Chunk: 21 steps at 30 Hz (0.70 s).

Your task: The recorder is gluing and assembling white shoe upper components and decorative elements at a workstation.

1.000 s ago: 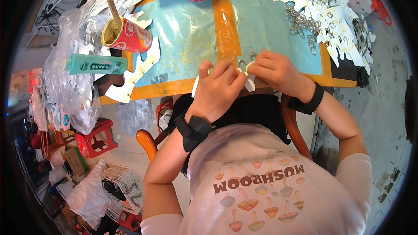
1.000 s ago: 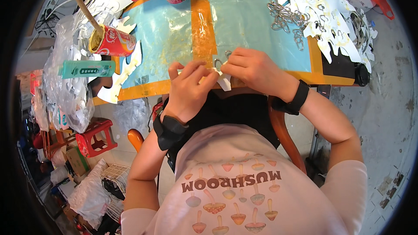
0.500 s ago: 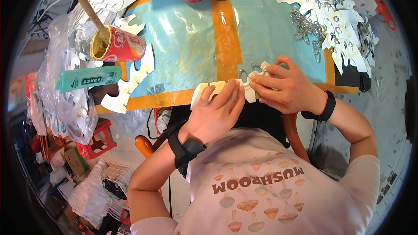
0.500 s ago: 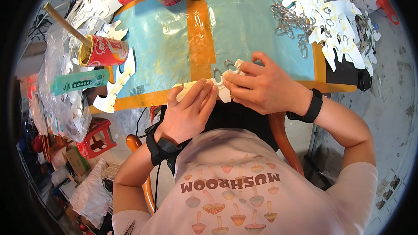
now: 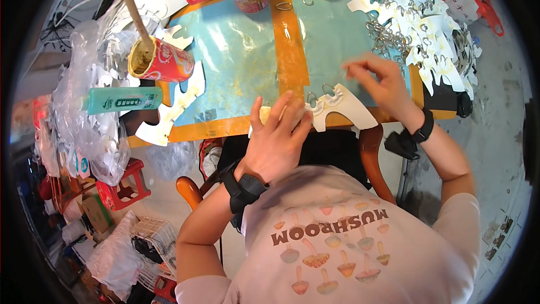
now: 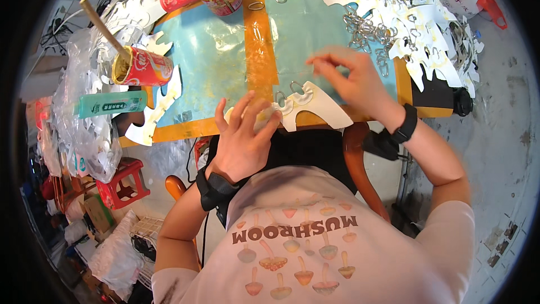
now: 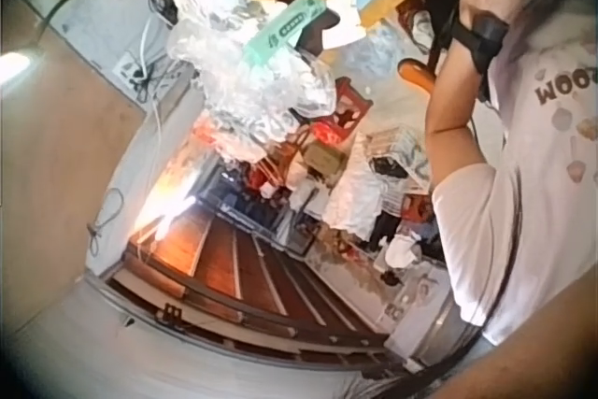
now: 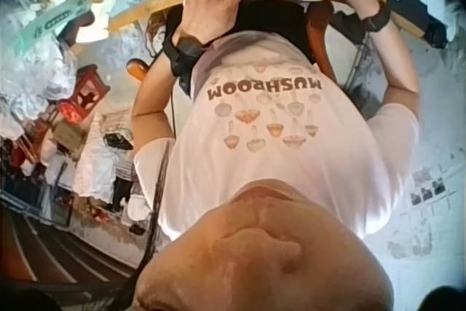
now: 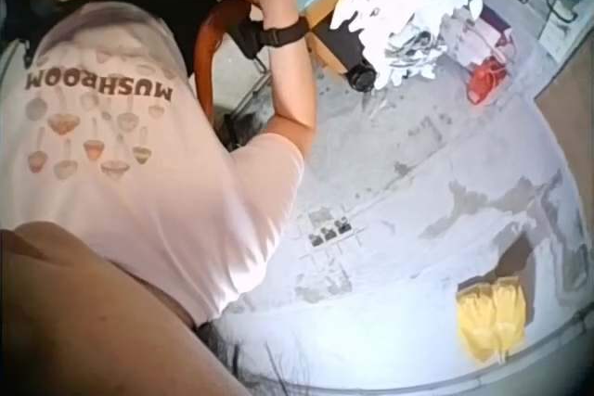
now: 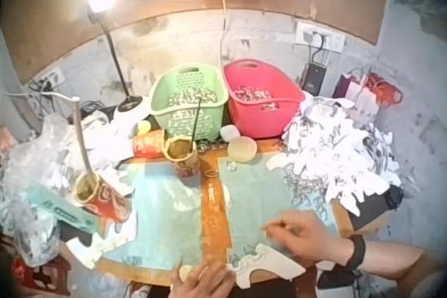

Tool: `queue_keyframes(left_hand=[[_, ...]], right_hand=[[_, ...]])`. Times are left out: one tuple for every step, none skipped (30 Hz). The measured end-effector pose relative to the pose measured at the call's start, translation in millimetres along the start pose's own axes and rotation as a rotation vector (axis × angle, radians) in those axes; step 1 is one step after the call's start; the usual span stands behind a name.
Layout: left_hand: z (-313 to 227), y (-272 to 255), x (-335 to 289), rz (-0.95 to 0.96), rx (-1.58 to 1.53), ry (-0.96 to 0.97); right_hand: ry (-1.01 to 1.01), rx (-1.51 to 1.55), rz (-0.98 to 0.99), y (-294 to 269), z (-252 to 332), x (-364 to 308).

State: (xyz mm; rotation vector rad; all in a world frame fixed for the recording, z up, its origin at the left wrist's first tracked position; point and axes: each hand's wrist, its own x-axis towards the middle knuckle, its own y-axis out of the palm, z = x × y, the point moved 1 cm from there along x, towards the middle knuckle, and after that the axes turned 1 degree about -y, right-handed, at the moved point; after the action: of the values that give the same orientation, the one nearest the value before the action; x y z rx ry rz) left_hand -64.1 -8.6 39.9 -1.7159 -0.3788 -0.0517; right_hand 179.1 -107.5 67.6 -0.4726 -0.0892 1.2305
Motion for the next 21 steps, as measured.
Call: queue_keyframes(left_hand=[[1.9,-0.8,0.2,-0.059,-0.016,-0.027],[2.5,0.6,0.9,-0.117,-0.039,-0.049],[3.3,1.2,-1.0,-0.125,-0.034,-0.049],[3.8,2.3,-3.1,-0.137,0.038,-0.028],[4.4,4.0,-5.0,-0.153,0.111,-0.006],[4.7,6.2,-8.1,-0.163,0.117,-0.007],[4.3,8.4,-12.0,-0.199,0.208,0.008],[3.3,9.7,-16.1,-0.234,0.299,0.022],[2.2,10.8,-20.0,-0.241,0.304,0.021],[0.9,11.2,-23.9,-0.267,0.334,-0.014],[0.9,12.4,-28.4,-0.291,0.365,-0.049],[1.1,13.7,-34.4,-0.319,0.309,-0.09],[0.0,14.0,-40.7,-0.324,0.313,-0.09],[-2.1,11.0,-43.0,-0.298,0.263,-0.178],[-4.4,8.0,-44.9,-0.27,0.211,-0.265],[-11.1,3.9,-46.7,-0.393,0.048,-0.399],[-13.9,-1.7,-45.2,-0.396,0.049,-0.396],[-14.2,-6.0,-44.8,-0.494,-0.292,-0.496],[-14.5,-10.5,-43.5,-0.583,-0.639,-0.587],[-14.1,-17.3,-36.9,-0.468,-0.78,-0.614],[-15.5,-13.5,-29.9,-0.421,-0.973,-0.687]], right_hand=[[-0.01,-0.007,-0.005,3.1,2.6,5.2],[-0.304,-0.194,0.009,10.2,7.9,9.3],[-0.602,-0.378,0.031,22.1,14.4,12.4],[-0.649,-0.362,0.103,35.9,18.1,15.2],[-0.659,-0.37,0.102,43.4,19.0,18.4],[-0.641,-0.411,0.201,49.9,18.7,22.0],[-0.62,-0.453,0.299,53.8,18.7,25.2],[-0.644,-0.449,0.323,54.7,19.9,28.5],[-0.65,-0.455,0.322,55.6,19.0,28.3],[-0.581,-0.383,0.32,55.7,16.7,27.7],[-0.512,-0.311,0.316,56.6,21.0,28.1],[-0.518,-0.314,0.315,57.4,26.3,24.8],[-0.37,-0.207,0.314,58.0,31.8,18.5],[-0.217,-0.101,0.306,57.4,36.3,13.2],[-0.217,-0.105,0.298,58.4,31.0,11.3],[-0.187,0.009,0.209,59.3,19.5,9.7],[-0.16,0.125,0.125,61.4,18.6,9.0],[-0.189,0.221,0.084,64.0,19.2,5.5],[-0.19,0.221,0.08,65.5,20.8,0.0],[-0.175,0.305,0.074,68.2,31.7,-7.6],[-0.16,0.391,0.071,72.2,40.2,-13.4]])
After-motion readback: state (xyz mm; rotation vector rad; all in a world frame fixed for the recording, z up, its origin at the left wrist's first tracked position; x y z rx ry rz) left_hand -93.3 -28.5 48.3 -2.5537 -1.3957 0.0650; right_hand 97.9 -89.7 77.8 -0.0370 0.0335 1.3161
